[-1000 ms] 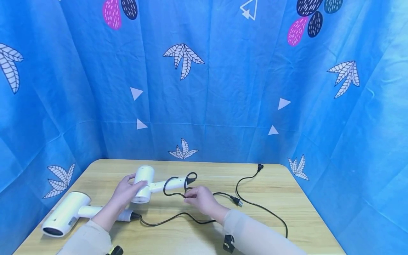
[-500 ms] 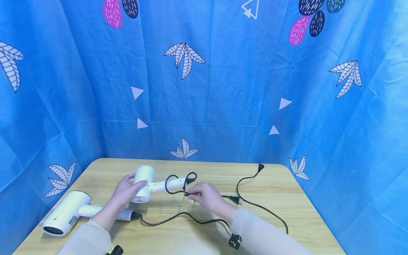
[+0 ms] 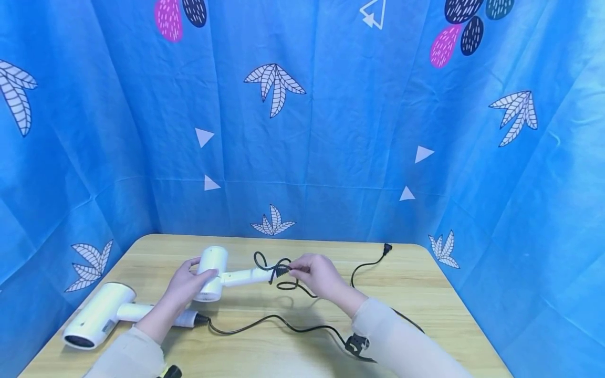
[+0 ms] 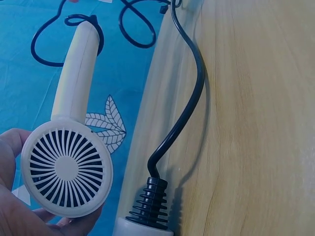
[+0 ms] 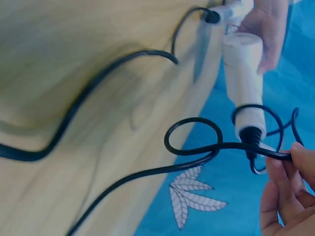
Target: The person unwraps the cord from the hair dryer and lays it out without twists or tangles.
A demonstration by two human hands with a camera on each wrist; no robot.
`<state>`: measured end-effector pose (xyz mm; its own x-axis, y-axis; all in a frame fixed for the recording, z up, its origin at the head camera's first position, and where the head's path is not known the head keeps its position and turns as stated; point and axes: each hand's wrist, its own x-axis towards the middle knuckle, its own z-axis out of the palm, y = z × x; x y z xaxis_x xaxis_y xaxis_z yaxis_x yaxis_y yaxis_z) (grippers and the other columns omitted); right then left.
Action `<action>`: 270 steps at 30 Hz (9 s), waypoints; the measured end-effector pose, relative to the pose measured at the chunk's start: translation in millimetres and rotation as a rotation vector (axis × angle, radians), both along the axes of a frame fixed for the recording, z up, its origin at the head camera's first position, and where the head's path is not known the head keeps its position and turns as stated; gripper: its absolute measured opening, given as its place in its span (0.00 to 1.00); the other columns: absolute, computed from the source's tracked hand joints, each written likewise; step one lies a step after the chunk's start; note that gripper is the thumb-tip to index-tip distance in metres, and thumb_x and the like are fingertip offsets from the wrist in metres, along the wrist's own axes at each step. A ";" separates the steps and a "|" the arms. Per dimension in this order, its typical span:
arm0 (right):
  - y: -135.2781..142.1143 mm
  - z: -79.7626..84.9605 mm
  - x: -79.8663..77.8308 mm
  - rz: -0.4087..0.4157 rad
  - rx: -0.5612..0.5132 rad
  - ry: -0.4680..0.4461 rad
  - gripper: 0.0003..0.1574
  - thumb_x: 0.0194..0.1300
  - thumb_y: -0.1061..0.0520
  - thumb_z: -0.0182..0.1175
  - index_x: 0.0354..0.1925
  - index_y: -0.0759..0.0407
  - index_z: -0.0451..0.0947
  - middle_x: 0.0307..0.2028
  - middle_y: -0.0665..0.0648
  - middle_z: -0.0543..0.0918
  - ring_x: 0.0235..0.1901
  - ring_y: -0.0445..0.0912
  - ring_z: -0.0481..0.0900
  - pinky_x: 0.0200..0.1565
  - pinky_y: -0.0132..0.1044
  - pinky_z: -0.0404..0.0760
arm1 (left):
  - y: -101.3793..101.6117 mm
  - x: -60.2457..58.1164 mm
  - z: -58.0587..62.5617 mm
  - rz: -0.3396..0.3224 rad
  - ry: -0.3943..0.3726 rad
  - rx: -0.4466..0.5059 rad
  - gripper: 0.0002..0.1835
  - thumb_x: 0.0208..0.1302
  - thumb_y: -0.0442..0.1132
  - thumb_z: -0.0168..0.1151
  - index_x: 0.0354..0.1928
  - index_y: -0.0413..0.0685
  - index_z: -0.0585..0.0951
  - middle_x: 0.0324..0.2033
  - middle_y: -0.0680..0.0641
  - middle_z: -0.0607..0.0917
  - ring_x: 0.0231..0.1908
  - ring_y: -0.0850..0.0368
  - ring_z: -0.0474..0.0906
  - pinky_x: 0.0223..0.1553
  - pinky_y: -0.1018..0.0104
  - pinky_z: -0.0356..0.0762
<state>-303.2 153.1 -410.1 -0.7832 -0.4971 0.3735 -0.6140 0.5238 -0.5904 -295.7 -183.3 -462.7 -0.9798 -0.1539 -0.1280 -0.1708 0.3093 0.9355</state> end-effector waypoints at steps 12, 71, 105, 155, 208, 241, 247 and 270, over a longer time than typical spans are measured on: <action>9.8 14.1 -13.3 -0.053 -0.046 -0.066 0.10 0.68 0.62 0.64 0.46 0.66 0.86 0.37 0.56 0.88 0.35 0.43 0.85 0.40 0.34 0.83 | -0.6 1.7 -0.6 -0.001 0.012 0.005 0.47 0.63 0.52 0.67 0.74 0.37 0.55 0.60 0.28 0.73 0.53 0.38 0.78 0.46 0.52 0.82; 38.0 5.4 -18.2 -0.097 0.061 -0.228 0.09 0.67 0.63 0.64 0.44 0.65 0.87 0.25 0.56 0.84 0.22 0.45 0.80 0.27 0.34 0.81 | -9.0 2.1 -0.1 0.082 0.022 0.046 0.50 0.63 0.55 0.67 0.77 0.40 0.51 0.59 0.32 0.70 0.53 0.38 0.76 0.47 0.55 0.79; 82.1 57.4 -8.6 -0.034 0.087 -0.139 0.12 0.69 0.61 0.62 0.48 0.61 0.87 0.28 0.49 0.79 0.27 0.43 0.76 0.29 0.35 0.76 | -17.7 1.3 -8.2 0.064 0.003 0.050 0.52 0.64 0.56 0.65 0.77 0.38 0.48 0.63 0.28 0.68 0.57 0.36 0.74 0.54 0.49 0.76; 131.6 44.0 -18.8 -0.291 -0.157 -0.100 0.15 0.71 0.60 0.61 0.50 0.70 0.83 0.34 0.57 0.84 0.31 0.44 0.82 0.36 0.36 0.84 | -72.0 -0.4 -10.0 0.041 -0.062 -0.146 0.51 0.64 0.57 0.65 0.77 0.36 0.52 0.66 0.25 0.66 0.60 0.32 0.70 0.59 0.42 0.71; 182.9 -5.9 -30.3 -0.273 0.174 -0.065 0.10 0.69 0.63 0.62 0.46 0.66 0.85 0.37 0.54 0.86 0.36 0.42 0.79 0.35 0.35 0.80 | -104.4 -13.9 -6.5 0.021 -0.155 -0.229 0.51 0.65 0.58 0.63 0.76 0.34 0.51 0.67 0.22 0.58 0.58 0.31 0.65 0.61 0.37 0.65; 183.5 -30.6 -32.6 -0.155 0.279 -0.025 0.15 0.64 0.72 0.61 0.49 0.68 0.84 0.39 0.55 0.84 0.36 0.40 0.77 0.38 0.36 0.81 | -104.0 -16.1 -9.7 -0.025 -0.163 -0.288 0.50 0.63 0.57 0.63 0.72 0.25 0.54 0.61 0.23 0.65 0.54 0.33 0.69 0.55 0.41 0.70; 184.0 -36.1 -32.7 -0.177 0.284 -0.047 0.15 0.64 0.71 0.61 0.50 0.66 0.84 0.41 0.56 0.84 0.39 0.44 0.80 0.40 0.38 0.81 | -103.5 -15.2 -8.6 -0.026 -0.171 -0.290 0.50 0.64 0.57 0.63 0.72 0.25 0.54 0.62 0.22 0.64 0.56 0.31 0.68 0.58 0.39 0.68; 180.1 -56.9 -33.1 -0.202 0.266 -0.089 0.09 0.66 0.67 0.61 0.44 0.65 0.85 0.39 0.59 0.86 0.38 0.46 0.81 0.41 0.40 0.81 | -99.8 -11.1 -6.9 -0.054 -0.169 -0.381 0.48 0.68 0.56 0.59 0.71 0.23 0.54 0.62 0.20 0.63 0.55 0.30 0.68 0.59 0.36 0.67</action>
